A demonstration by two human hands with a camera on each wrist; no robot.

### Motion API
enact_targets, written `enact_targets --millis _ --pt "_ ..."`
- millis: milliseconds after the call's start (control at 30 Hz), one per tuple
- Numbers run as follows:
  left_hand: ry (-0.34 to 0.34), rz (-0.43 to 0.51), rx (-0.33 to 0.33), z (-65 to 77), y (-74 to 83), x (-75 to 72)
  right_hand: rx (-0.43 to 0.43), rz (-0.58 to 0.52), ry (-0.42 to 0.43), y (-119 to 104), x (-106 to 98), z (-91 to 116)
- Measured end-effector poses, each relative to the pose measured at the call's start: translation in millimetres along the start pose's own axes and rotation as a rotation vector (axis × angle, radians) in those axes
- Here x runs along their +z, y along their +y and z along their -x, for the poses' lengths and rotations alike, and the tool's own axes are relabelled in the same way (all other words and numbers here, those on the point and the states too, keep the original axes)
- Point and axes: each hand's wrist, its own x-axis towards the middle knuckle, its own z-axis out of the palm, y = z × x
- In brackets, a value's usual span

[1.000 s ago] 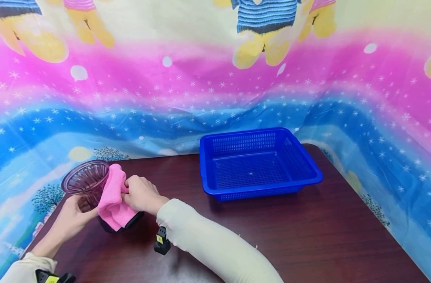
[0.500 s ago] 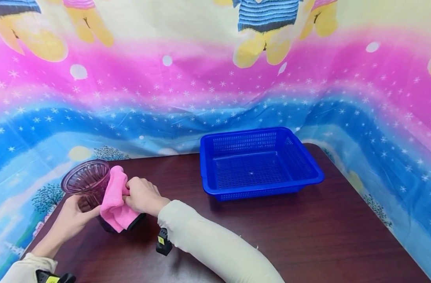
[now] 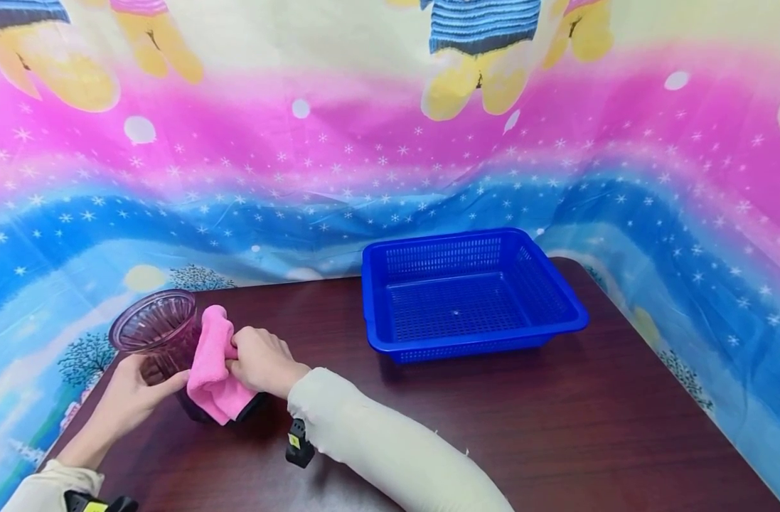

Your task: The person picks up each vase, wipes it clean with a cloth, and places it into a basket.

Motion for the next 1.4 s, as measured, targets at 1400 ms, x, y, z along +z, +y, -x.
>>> enact_targets --millis 1400 --pt "0.005 0.021 -0.029 -0.6 0.4 1.2 0.006 0.105 -0.03 19 26 6"
